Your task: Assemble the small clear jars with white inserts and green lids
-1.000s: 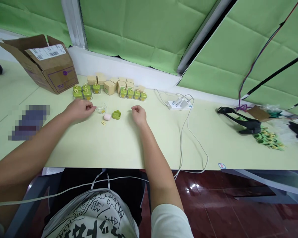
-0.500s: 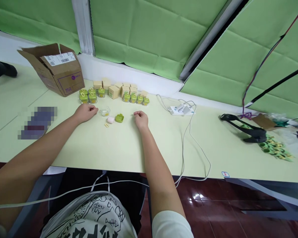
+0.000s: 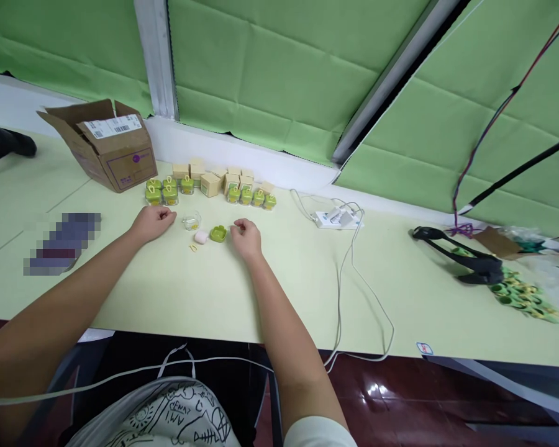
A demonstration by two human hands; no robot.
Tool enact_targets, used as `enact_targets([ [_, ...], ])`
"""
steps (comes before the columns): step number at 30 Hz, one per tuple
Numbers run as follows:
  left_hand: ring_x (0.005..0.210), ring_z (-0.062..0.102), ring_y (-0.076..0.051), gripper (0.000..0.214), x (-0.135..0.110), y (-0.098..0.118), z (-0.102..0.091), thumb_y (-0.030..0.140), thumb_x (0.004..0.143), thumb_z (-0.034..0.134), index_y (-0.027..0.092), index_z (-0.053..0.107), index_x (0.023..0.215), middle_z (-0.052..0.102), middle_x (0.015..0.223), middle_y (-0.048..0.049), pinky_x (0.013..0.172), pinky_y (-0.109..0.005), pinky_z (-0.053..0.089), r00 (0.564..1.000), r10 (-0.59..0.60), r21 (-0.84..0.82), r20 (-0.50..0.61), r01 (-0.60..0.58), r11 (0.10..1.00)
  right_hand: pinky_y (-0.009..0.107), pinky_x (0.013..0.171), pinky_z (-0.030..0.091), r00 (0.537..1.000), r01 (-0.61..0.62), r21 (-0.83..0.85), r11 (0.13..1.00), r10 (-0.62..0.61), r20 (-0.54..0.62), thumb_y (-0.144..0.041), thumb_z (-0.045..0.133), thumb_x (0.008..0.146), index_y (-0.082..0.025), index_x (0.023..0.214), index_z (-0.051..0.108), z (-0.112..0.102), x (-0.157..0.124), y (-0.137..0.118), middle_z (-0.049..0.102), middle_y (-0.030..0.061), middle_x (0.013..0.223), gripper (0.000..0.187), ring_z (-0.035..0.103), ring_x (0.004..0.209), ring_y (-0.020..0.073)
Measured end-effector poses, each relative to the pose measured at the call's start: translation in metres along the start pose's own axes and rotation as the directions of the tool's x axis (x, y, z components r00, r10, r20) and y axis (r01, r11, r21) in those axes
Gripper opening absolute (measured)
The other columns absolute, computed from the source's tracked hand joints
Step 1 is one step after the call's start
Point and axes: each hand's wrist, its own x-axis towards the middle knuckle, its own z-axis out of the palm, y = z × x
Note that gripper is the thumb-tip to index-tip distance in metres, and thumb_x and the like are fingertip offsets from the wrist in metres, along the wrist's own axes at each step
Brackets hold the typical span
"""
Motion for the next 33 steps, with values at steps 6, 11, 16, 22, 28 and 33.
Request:
enact_targets([
  [6, 0.061, 0.04, -0.014, 0.04, -0.018, 0.018, -0.006, 0.054, 0.084, 0.064, 0.02, 0.058, 0.064, 0.05, 0.062, 0.0015, 0.06, -0.03, 0.032, 0.97, 0.121, -0.122, 0.21, -0.096, 0.988, 0.046, 0.105, 0.055, 0.992, 0.114, 0.024, 0.993, -0.115, 0.053, -0.05, 0.068, 0.084, -0.024, 0.105, 0.075, 0.005, -0.009, -0.011, 0.073, 0.0088, 0.117, 0.034, 0.067, 0.11, 0.0261],
  [11, 0.064, 0.054, -0.016, 0.032, -0.037, 0.045, -0.013, 0.051, 0.084, 0.068, 0.021, 0.072, 0.074, 0.066, 0.069, -0.0006, 0.059, -0.029, 0.035, 0.861, 0.2, 0.016, 0.468, -0.235, 0.972, 0.056, 0.125, 0.043, 0.947, 0.235, 0.006, 0.972, -0.23, 0.222, -0.036, 0.08, 0.073, -0.024, 0.137, 0.066, 0.007, -0.012, -0.011, 0.067, 0.013, 0.144, 0.066, 0.059, 0.139, 0.0336],
  [16, 0.078, 0.066, -0.02, 0.029, -0.041, 0.051, -0.009, 0.048, 0.084, 0.068, 0.023, 0.082, 0.091, 0.079, 0.092, -0.0032, 0.069, -0.03, 0.045, 0.827, 0.301, 0.02, 0.474, -0.352, 0.936, 0.061, 0.123, 0.045, 0.908, 0.298, -0.085, 0.951, -0.255, 0.333, -0.031, 0.079, 0.073, -0.019, 0.156, 0.05, 0.007, -0.012, -0.01, 0.065, 0.0181, 0.146, 0.089, 0.058, 0.141, 0.0377],
  [22, 0.077, 0.068, -0.02, 0.028, -0.037, 0.043, -0.001, 0.045, 0.082, 0.07, 0.023, 0.083, 0.093, 0.079, 0.092, -0.0031, 0.068, -0.03, 0.046, 0.828, 0.287, -0.01, 0.482, -0.323, 0.946, 0.056, 0.114, 0.053, 0.911, 0.306, -0.115, 0.945, -0.256, 0.322, -0.034, 0.078, 0.078, -0.02, 0.143, 0.061, 0.009, -0.008, -0.006, 0.073, 0.015, 0.128, 0.069, 0.068, 0.121, 0.0314],
  [28, 0.075, 0.066, -0.019, 0.017, -0.035, 0.038, -0.001, 0.035, 0.076, 0.071, 0.024, 0.08, 0.085, 0.076, 0.086, -0.0015, 0.066, -0.029, 0.046, 0.822, 0.313, -0.085, 0.476, -0.311, 0.947, 0.047, 0.102, 0.06, 0.938, 0.289, -0.042, 0.956, -0.274, 0.212, -0.028, 0.074, 0.075, -0.022, 0.127, 0.065, 0.008, -0.005, -0.004, 0.074, 0.0092, 0.121, 0.053, 0.07, 0.106, 0.0241],
  [33, 0.078, 0.067, -0.019, 0.012, -0.036, 0.038, -0.001, 0.028, 0.075, 0.067, 0.023, 0.076, 0.08, 0.075, 0.086, -0.0022, 0.067, -0.028, 0.046, 0.805, 0.39, -0.068, 0.446, -0.404, 0.912, 0.044, 0.101, 0.06, 0.934, 0.353, -0.018, 0.935, -0.351, 0.07, -0.025, 0.07, 0.075, -0.023, 0.124, 0.064, 0.008, -0.004, -0.005, 0.072, 0.0104, 0.129, 0.049, 0.068, 0.115, 0.0242],
])
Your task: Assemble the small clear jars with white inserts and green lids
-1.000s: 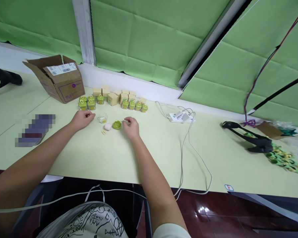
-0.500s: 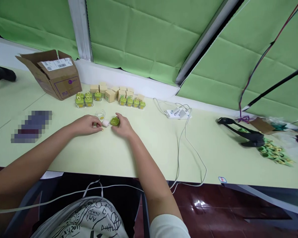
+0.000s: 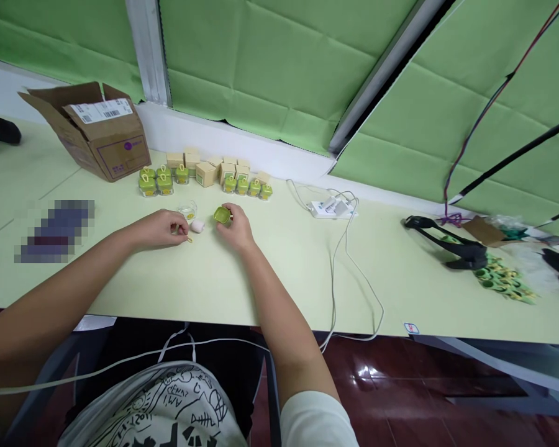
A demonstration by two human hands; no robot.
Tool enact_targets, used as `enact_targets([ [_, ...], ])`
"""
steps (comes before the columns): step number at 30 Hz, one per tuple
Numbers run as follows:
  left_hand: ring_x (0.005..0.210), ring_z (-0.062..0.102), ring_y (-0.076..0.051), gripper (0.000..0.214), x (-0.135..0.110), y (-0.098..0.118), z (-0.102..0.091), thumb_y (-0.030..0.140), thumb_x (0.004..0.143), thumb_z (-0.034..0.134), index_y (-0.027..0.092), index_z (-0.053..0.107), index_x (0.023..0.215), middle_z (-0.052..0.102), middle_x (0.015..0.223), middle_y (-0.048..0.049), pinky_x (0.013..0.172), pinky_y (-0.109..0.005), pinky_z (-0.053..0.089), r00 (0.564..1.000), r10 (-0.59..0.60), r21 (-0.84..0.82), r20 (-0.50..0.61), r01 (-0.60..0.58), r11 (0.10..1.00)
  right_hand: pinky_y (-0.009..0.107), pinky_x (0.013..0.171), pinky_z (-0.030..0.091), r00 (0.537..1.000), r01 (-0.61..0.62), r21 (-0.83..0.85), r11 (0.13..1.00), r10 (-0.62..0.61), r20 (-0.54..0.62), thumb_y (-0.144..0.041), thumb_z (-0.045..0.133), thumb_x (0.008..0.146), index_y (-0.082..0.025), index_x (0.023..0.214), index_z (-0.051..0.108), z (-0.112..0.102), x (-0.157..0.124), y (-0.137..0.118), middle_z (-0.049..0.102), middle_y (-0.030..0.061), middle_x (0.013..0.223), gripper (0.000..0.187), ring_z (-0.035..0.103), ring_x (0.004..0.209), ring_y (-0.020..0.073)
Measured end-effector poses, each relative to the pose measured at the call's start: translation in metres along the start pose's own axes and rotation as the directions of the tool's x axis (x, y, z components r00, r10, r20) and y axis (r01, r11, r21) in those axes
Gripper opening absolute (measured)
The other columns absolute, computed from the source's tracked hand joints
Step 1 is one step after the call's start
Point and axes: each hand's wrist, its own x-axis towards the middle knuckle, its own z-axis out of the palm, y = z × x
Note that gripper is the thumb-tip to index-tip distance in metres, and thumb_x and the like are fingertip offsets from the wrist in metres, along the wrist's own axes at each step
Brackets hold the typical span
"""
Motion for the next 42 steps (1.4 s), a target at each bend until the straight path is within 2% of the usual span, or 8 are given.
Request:
enact_targets([
  [6, 0.075, 0.067, -0.019, 0.014, -0.001, 0.003, 0.0, 0.031, 0.079, 0.068, 0.026, 0.08, 0.083, 0.08, 0.092, -0.002, 0.066, -0.028, 0.044, 0.999, 0.044, 0.083, -0.001, -0.044, 0.996, 0.043, 0.095, 0.063, 0.995, 0.057, -0.011, 0.998, -0.058, -0.08, -0.024, 0.069, 0.076, -0.023, 0.127, 0.063, 0.001, 0.0, 0.0, 0.071, 0.0118, 0.13, 0.051, 0.068, 0.117, 0.0256],
  [10, 0.054, 0.054, -0.014, 0.01, -0.004, 0.008, 0.0, 0.029, 0.079, 0.069, 0.026, 0.079, 0.078, 0.077, 0.076, 0.0012, 0.056, -0.029, 0.038, 0.999, -0.023, 0.052, 0.023, 0.021, 0.998, 0.044, 0.093, 0.064, 0.99, 0.091, -0.037, 0.995, -0.094, -0.103, -0.024, 0.07, 0.077, -0.024, 0.128, 0.063, 0.0, 0.0, 0.0, 0.07, 0.0115, 0.128, 0.052, 0.068, 0.116, 0.026],
  [13, 0.054, 0.054, -0.013, 0.01, -0.004, 0.014, -0.003, 0.034, 0.078, 0.074, 0.025, 0.079, 0.079, 0.071, 0.068, 0.0013, 0.054, -0.027, 0.038, 0.999, -0.053, -0.039, 0.006, 0.053, 0.998, 0.044, 0.092, 0.064, 0.983, 0.147, -0.078, 0.986, -0.155, -0.099, -0.024, 0.07, 0.079, -0.024, 0.13, 0.063, -0.002, -0.002, -0.005, 0.07, 0.012, 0.127, 0.052, 0.068, 0.116, 0.0269],
  [16, 0.058, 0.055, -0.013, 0.02, -0.001, 0.019, -0.004, 0.042, 0.079, 0.077, 0.023, 0.078, 0.083, 0.066, 0.065, 0.0011, 0.056, -0.026, 0.04, 0.983, -0.102, -0.195, -0.152, 0.071, 0.978, 0.046, 0.099, 0.063, 0.965, 0.241, -0.131, 0.962, -0.252, -0.075, -0.021, 0.07, 0.083, -0.025, 0.135, 0.063, -0.002, -0.005, -0.014, 0.068, 0.0129, 0.13, 0.053, 0.067, 0.122, 0.028],
  [20, 0.066, 0.058, -0.013, 0.021, 0.001, 0.025, 0.002, 0.04, 0.08, 0.079, 0.02, 0.076, 0.086, 0.07, 0.076, -0.0009, 0.063, -0.026, 0.045, 0.928, -0.093, -0.293, -0.362, -0.019, 0.956, 0.047, 0.109, 0.059, 0.93, 0.361, -0.171, 0.917, -0.368, -0.01, -0.018, 0.068, 0.087, -0.027, 0.14, 0.063, 0.003, -0.012, -0.03, 0.067, 0.013, 0.132, 0.054, 0.067, 0.124, 0.0277],
  [24, 0.065, 0.056, -0.013, 0.015, 0.001, 0.031, 0.011, 0.035, 0.084, 0.075, 0.02, 0.077, 0.088, 0.069, 0.075, 0.0004, 0.063, -0.026, 0.045, 0.915, -0.036, -0.211, -0.401, -0.054, 0.976, 0.048, 0.109, 0.058, 0.91, 0.412, -0.176, 0.894, -0.413, 0.036, -0.018, 0.066, 0.09, -0.028, 0.143, 0.062, 0.008, -0.018, -0.04, 0.067, 0.0129, 0.132, 0.053, 0.067, 0.124, 0.0279],
  [32, 0.062, 0.053, -0.013, 0.015, 0.0, 0.038, 0.015, 0.03, 0.09, 0.065, 0.021, 0.076, 0.086, 0.073, 0.078, -0.0001, 0.064, -0.029, 0.043, 0.902, 0.07, -0.02, -0.427, -0.087, 0.996, 0.05, 0.111, 0.057, 0.918, 0.396, -0.169, 0.903, -0.383, 0.106, -0.016, 0.063, 0.091, -0.029, 0.146, 0.063, 0.011, -0.021, -0.047, 0.067, 0.0134, 0.134, 0.056, 0.066, 0.125, 0.0286],
  [42, 0.071, 0.062, -0.014, 0.02, 0.0, 0.04, 0.016, 0.026, 0.095, 0.059, 0.021, 0.077, 0.09, 0.077, 0.09, -0.0024, 0.067, -0.029, 0.044, 0.891, 0.156, 0.07, -0.427, -0.139, 0.988, 0.047, 0.109, 0.059, 0.914, 0.402, -0.142, 0.905, -0.388, 0.118, -0.016, 0.063, 0.09, -0.027, 0.146, 0.063, 0.012, -0.024, -0.049, 0.067, 0.0132, 0.133, 0.057, 0.067, 0.124, 0.0274],
])
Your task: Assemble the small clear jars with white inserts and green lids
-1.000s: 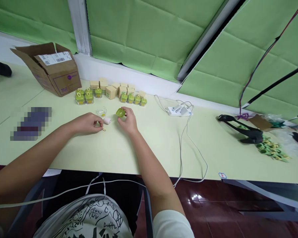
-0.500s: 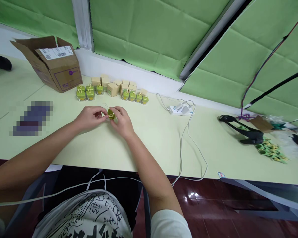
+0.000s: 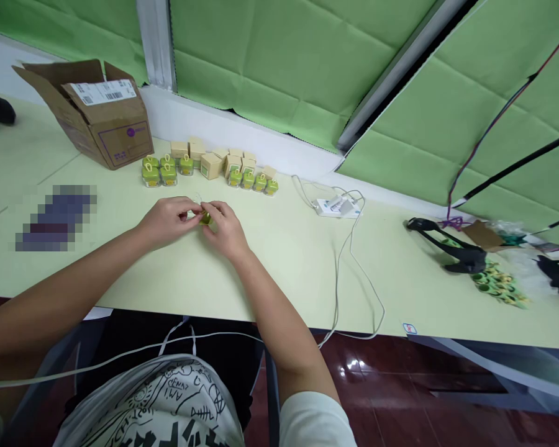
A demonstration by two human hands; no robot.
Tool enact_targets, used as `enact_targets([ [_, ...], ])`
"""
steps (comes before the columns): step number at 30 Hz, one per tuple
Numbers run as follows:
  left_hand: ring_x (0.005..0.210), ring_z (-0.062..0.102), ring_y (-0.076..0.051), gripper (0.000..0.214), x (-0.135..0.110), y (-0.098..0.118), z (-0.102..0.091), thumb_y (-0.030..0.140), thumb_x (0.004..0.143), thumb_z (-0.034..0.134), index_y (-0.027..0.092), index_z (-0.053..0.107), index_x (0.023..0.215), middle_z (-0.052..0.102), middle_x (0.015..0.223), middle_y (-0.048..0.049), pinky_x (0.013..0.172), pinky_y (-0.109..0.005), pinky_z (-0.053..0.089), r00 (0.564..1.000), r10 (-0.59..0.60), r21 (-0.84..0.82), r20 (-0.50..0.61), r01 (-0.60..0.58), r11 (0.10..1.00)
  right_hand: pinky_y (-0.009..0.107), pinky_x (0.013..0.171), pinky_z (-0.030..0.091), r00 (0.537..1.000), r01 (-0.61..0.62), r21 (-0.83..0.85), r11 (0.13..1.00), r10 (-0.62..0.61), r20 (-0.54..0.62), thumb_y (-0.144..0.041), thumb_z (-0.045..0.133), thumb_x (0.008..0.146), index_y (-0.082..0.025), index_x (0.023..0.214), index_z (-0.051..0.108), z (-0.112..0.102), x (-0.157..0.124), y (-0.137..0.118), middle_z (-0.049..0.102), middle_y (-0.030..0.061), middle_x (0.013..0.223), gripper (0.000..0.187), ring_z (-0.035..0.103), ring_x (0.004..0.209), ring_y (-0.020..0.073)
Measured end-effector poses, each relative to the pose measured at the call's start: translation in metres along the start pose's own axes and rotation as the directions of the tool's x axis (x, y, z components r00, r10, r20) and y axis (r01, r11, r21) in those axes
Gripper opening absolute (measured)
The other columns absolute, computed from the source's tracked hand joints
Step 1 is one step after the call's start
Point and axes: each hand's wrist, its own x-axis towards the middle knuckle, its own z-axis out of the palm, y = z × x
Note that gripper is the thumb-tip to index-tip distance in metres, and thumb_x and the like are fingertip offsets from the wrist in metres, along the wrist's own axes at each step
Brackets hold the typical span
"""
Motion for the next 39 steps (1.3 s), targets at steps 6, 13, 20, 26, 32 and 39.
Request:
enact_targets([
  [6, 0.084, 0.069, -0.018, 0.027, 0.0004, -0.005, 0.0046, 0.03, 0.101, 0.056, 0.022, 0.079, 0.09, 0.078, 0.095, -0.005, 0.077, -0.032, 0.05, 0.997, 0.072, -0.006, 0.026, -0.072, 0.997, 0.046, 0.11, 0.059, 1.0, -0.019, 0.01, 1.0, 0.019, 0.002, -0.018, 0.063, 0.092, -0.028, 0.145, 0.062, -0.0007, 0.0001, -0.0014, 0.066, 0.0126, 0.133, 0.054, 0.067, 0.124, 0.0269],
  [13, 0.073, 0.066, -0.015, 0.026, 0.001, -0.0009, 0.0036, 0.029, 0.1, 0.058, 0.022, 0.081, 0.088, 0.079, 0.093, -0.004, 0.069, -0.03, 0.048, 0.998, 0.056, -0.078, -0.026, -0.058, 0.995, 0.045, 0.108, 0.06, 1.0, -0.002, 0.028, 1.0, 0.003, -0.022, -0.019, 0.063, 0.091, -0.027, 0.144, 0.063, -0.0002, 0.0002, -0.0016, 0.067, 0.0129, 0.131, 0.054, 0.068, 0.122, 0.0266],
  [20, 0.073, 0.065, -0.015, 0.025, 0.0008, 0.0005, 0.0033, 0.028, 0.099, 0.059, 0.021, 0.081, 0.088, 0.079, 0.091, -0.004, 0.069, -0.03, 0.047, 0.998, 0.045, -0.056, -0.039, -0.047, 0.997, 0.046, 0.109, 0.06, 1.0, -0.017, 0.026, 1.0, 0.018, -0.02, -0.02, 0.063, 0.091, -0.028, 0.144, 0.063, 0.0006, 0.0, -0.0021, 0.067, 0.0123, 0.131, 0.053, 0.068, 0.123, 0.0269],
  [26, 0.074, 0.066, -0.015, 0.027, 0.0005, 0.0015, 0.003, 0.028, 0.098, 0.058, 0.021, 0.08, 0.085, 0.078, 0.09, -0.0036, 0.07, -0.03, 0.047, 0.999, 0.027, -0.049, -0.024, -0.028, 0.998, 0.046, 0.109, 0.06, 0.999, -0.032, 0.01, 0.999, 0.032, -0.003, -0.021, 0.064, 0.091, -0.028, 0.145, 0.062, 0.0001, -0.0005, -0.0011, 0.066, 0.0125, 0.132, 0.055, 0.068, 0.124, 0.0272],
  [32, 0.073, 0.065, -0.015, 0.027, 0.0007, 0.0014, 0.0028, 0.028, 0.097, 0.058, 0.021, 0.08, 0.084, 0.078, 0.088, -0.0033, 0.07, -0.031, 0.047, 1.0, 0.008, -0.054, 0.008, -0.007, 0.999, 0.047, 0.11, 0.059, 0.999, -0.032, 0.01, 0.999, 0.032, 0.013, -0.02, 0.064, 0.091, -0.029, 0.146, 0.061, -0.0007, -0.0005, -0.0007, 0.066, 0.0125, 0.133, 0.056, 0.067, 0.124, 0.0275],
  [39, 0.077, 0.066, -0.017, 0.026, 0.0011, 0.0, 0.0028, 0.027, 0.098, 0.058, 0.021, 0.08, 0.086, 0.076, 0.089, -0.003, 0.073, -0.032, 0.047, 0.998, -0.002, -0.055, 0.062, 0.005, 0.998, 0.045, 0.109, 0.06, 1.0, 0.008, -0.012, 1.0, -0.008, 0.005, -0.019, 0.062, 0.092, -0.027, 0.146, 0.062, 0.0004, -0.0001, 0.0007, 0.066, 0.0131, 0.132, 0.054, 0.068, 0.123, 0.0267],
])
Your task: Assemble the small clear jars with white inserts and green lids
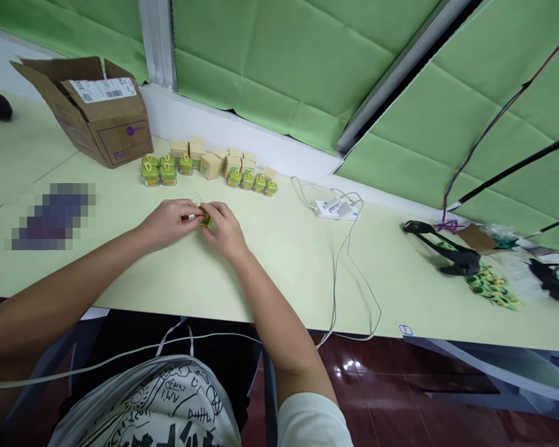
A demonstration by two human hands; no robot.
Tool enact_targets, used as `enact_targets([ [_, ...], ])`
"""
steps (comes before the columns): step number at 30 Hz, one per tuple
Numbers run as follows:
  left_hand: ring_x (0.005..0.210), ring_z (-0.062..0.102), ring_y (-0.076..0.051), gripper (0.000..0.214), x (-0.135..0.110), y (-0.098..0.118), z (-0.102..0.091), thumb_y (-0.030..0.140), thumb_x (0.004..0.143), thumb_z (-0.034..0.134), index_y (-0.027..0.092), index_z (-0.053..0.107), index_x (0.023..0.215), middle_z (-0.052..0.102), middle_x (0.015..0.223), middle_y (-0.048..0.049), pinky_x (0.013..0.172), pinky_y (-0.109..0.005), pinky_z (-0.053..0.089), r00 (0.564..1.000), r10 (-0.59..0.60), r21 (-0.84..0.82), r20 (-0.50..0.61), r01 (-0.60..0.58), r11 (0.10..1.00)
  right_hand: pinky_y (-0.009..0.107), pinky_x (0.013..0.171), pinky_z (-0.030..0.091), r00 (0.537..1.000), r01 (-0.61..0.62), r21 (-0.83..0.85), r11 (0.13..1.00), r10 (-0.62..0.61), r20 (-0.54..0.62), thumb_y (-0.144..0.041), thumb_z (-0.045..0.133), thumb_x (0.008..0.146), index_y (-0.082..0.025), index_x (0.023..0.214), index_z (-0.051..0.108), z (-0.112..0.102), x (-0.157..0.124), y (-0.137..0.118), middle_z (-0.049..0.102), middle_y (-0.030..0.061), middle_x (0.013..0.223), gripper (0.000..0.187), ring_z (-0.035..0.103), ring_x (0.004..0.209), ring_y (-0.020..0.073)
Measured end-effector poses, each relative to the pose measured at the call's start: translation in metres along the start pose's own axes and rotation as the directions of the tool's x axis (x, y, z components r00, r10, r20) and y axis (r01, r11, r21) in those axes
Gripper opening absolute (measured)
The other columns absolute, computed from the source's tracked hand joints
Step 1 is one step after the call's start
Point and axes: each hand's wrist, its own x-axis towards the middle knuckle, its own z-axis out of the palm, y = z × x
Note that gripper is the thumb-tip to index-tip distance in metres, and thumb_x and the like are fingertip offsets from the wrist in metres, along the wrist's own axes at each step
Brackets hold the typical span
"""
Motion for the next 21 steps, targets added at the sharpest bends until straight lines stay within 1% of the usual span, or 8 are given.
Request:
enact_targets([
  [7, 0.08, 0.065, -0.019, 0.028, 0.0, 0.0, 0.0, 0.03, 0.101, 0.056, 0.022, 0.08, 0.09, 0.071, 0.089, -0.0045, 0.076, -0.034, 0.047, 0.999, -0.016, 0.028, 0.029, 0.015, 0.999, 0.046, 0.111, 0.059, 1.0, -0.002, -0.001, 1.0, 0.002, 0.023, -0.018, 0.061, 0.093, -0.028, 0.148, 0.061, 0.0, 0.001, 0.0, 0.066, 0.0135, 0.135, 0.056, 0.067, 0.124, 0.0268],
  [10, 0.083, 0.065, -0.019, 0.029, 0.0, -0.001, -0.001, 0.032, 0.103, 0.056, 0.022, 0.082, 0.093, 0.071, 0.094, -0.0051, 0.078, -0.034, 0.048, 1.0, -0.018, 0.03, 0.017, 0.017, 0.999, 0.046, 0.11, 0.06, 1.0, 0.009, 0.0, 1.0, -0.009, 0.021, -0.017, 0.061, 0.094, -0.028, 0.149, 0.06, 0.0, 0.001, -0.002, 0.066, 0.0137, 0.136, 0.056, 0.068, 0.124, 0.0267],
  [13, 0.083, 0.064, -0.018, 0.029, -0.001, -0.003, 0.0, 0.033, 0.102, 0.058, 0.023, 0.083, 0.094, 0.071, 0.097, -0.0048, 0.079, -0.034, 0.047, 1.0, -0.015, 0.02, -0.015, 0.015, 1.0, 0.045, 0.108, 0.06, 1.0, 0.031, 0.0, 1.0, -0.031, -0.007, -0.017, 0.061, 0.095, -0.027, 0.148, 0.061, -0.001, 0.001, -0.004, 0.066, 0.0139, 0.134, 0.054, 0.068, 0.123, 0.0264],
  [18, 0.074, 0.06, -0.014, 0.023, 0.0, -0.003, 0.003, 0.036, 0.097, 0.066, 0.024, 0.084, 0.089, 0.067, 0.09, -0.0017, 0.074, -0.032, 0.046, 0.996, -0.046, -0.116, -0.08, 0.036, 0.993, 0.044, 0.107, 0.061, 0.998, 0.037, 0.012, 0.999, -0.037, -0.045, -0.021, 0.065, 0.095, -0.027, 0.145, 0.063, -0.002, 0.001, -0.009, 0.069, 0.0129, 0.131, 0.05, 0.069, 0.121, 0.0257],
  [21, 0.071, 0.058, -0.014, 0.022, 0.0, -0.003, 0.003, 0.037, 0.096, 0.068, 0.024, 0.085, 0.09, 0.064, 0.087, -0.0011, 0.074, -0.032, 0.047, 0.993, -0.061, -0.181, -0.103, 0.042, 0.983, 0.042, 0.106, 0.062, 0.996, 0.047, 0.047, 0.998, -0.043, -0.082, -0.022, 0.068, 0.094, -0.026, 0.143, 0.065, -0.003, 0.002, -0.01, 0.07, 0.0127, 0.129, 0.049, 0.07, 0.119, 0.025],
])
